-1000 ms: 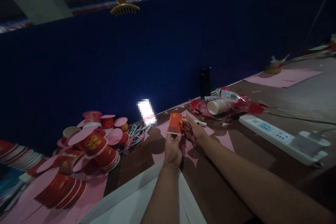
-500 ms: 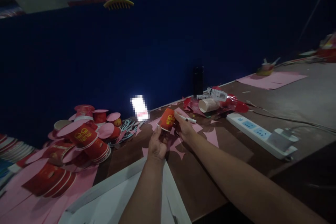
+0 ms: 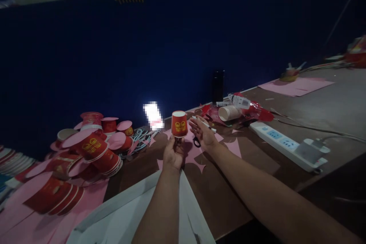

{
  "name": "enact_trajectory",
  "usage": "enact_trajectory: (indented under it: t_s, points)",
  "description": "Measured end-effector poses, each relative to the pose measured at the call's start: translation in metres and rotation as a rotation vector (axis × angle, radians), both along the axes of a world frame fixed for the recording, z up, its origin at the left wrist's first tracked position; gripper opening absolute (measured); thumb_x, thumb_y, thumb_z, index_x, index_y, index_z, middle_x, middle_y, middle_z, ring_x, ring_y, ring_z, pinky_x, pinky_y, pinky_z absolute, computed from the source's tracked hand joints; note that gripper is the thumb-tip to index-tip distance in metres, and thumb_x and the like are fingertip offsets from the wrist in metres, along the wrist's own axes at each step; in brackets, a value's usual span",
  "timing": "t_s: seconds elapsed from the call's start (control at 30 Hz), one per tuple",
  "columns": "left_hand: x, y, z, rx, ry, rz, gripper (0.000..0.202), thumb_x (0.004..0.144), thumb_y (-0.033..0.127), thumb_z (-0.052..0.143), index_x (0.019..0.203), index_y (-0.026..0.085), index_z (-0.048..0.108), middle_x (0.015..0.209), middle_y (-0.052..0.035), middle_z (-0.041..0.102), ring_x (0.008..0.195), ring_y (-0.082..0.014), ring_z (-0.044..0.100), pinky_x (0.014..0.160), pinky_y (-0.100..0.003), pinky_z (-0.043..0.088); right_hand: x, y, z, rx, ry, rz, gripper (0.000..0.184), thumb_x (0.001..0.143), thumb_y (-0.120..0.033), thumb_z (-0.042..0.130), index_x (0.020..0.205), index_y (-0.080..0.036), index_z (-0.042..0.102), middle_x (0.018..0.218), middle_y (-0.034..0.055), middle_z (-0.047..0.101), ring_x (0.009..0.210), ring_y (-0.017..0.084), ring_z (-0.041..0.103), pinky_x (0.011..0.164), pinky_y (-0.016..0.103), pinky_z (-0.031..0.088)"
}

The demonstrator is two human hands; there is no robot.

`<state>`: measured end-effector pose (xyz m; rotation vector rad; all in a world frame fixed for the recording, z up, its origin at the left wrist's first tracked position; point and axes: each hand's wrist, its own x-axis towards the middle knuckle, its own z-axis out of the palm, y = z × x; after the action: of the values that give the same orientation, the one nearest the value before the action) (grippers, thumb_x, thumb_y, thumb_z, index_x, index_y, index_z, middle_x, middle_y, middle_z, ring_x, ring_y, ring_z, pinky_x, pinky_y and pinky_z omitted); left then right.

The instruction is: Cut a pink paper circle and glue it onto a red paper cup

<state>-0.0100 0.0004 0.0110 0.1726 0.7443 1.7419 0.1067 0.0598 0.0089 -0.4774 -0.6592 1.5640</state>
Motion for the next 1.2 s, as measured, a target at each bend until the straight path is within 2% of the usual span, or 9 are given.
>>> enact_trajectory:
  t_s: [0.17, 0.33, 0.43, 0.53, 0.6, 0.73, 0.93, 1.2]
  points:
    - [0.004, -0.001, 0.0, 0.018, -0.007, 0.004, 0.009, 0.081, 0.009, 0.054, 0.083, 0.01, 0.062, 0.078, -0.0055, 0.068, 0.065, -0.0112, 0.064, 0.061, -0.02, 0.055, -0.003, -0.003, 0.004, 0.068, 0.031, 0.038, 0.032, 0.072, -0.035, 0.069, 0.101, -0.026, 0.057, 0.102, -0.0001, 0.067, 0.094, 0.015, 0.063, 0.079, 0.029, 0.049]
    - [0.005, -0.001, -0.002, -0.025, 0.005, -0.026, 0.01, 0.08, 0.008, 0.053, 0.085, 0.009, 0.061, 0.077, -0.0062, 0.066, 0.062, -0.0116, 0.063, 0.059, -0.022, 0.055, -0.005, -0.005, 0.006, 0.102, 0.019, 0.075, 0.032, 0.073, -0.035, 0.069, 0.101, -0.027, 0.058, 0.097, -0.0025, 0.068, 0.082, 0.014, 0.063, 0.069, 0.027, 0.049]
    - [0.006, -0.001, -0.005, -0.065, 0.027, -0.073, 0.009, 0.081, 0.01, 0.053, 0.085, 0.01, 0.06, 0.077, -0.0064, 0.066, 0.061, -0.0116, 0.063, 0.057, -0.022, 0.055, -0.003, -0.007, 0.009, 0.113, -0.013, 0.089, 0.034, 0.071, -0.035, 0.069, 0.102, -0.027, 0.058, 0.097, -0.0028, 0.067, 0.077, 0.013, 0.062, 0.065, 0.026, 0.048]
    - [0.006, -0.002, -0.007, -0.062, 0.072, -0.141, 0.01, 0.08, 0.014, 0.057, 0.088, 0.01, 0.06, 0.077, -0.0067, 0.066, 0.058, -0.0105, 0.062, 0.056, -0.021, 0.054, 0.0, -0.011, 0.012, 0.107, -0.047, 0.086, 0.038, 0.069, -0.034, 0.072, 0.104, -0.027, 0.058, 0.101, -0.0022, 0.067, 0.081, 0.015, 0.062, 0.067, 0.027, 0.048]
    - [0.007, -0.002, -0.009, -0.029, 0.103, -0.177, 0.015, 0.077, 0.015, 0.062, 0.091, 0.01, 0.06, 0.079, -0.0065, 0.066, 0.06, -0.0108, 0.063, 0.058, -0.021, 0.055, 0.001, -0.012, 0.013, 0.109, -0.043, 0.091, 0.038, 0.07, -0.033, 0.071, 0.105, -0.027, 0.058, 0.101, -0.0019, 0.067, 0.083, 0.015, 0.062, 0.066, 0.027, 0.049]
    - [0.008, -0.001, -0.011, 0.029, 0.103, -0.166, 0.023, 0.073, 0.013, 0.066, 0.096, 0.012, 0.06, 0.082, -0.0053, 0.067, 0.069, -0.0122, 0.065, 0.066, -0.022, 0.056, 0.002, -0.011, 0.015, 0.123, -0.007, 0.113, 0.034, 0.072, -0.039, 0.068, 0.103, -0.028, 0.059, 0.1, -0.002, 0.068, 0.089, 0.018, 0.062, 0.066, 0.028, 0.05]
    - [0.011, 0.001, -0.007, 0.098, 0.045, -0.133, 0.019, 0.075, 0.011, 0.064, 0.093, 0.014, 0.061, 0.085, -0.0048, 0.067, 0.073, -0.0112, 0.065, 0.07, -0.021, 0.055, 0.002, -0.008, 0.014, 0.09, -0.065, 0.131, 0.034, 0.073, -0.048, 0.065, 0.1, -0.027, 0.06, 0.1, -0.0019, 0.069, 0.096, 0.018, 0.061, 0.066, 0.026, 0.05]
    - [0.009, 0.001, -0.013, 0.067, 0.15, -0.194, 0.015, 0.076, 0.016, 0.064, 0.09, 0.015, 0.062, 0.084, -0.0046, 0.067, 0.075, -0.0129, 0.064, 0.07, -0.025, 0.054, 0.001, -0.005, 0.013, 0.065, -0.017, 0.115, 0.032, 0.069, -0.039, 0.071, 0.096, -0.026, 0.06, 0.09, -0.0028, 0.07, 0.085, 0.016, 0.065, 0.062, 0.023, 0.051]
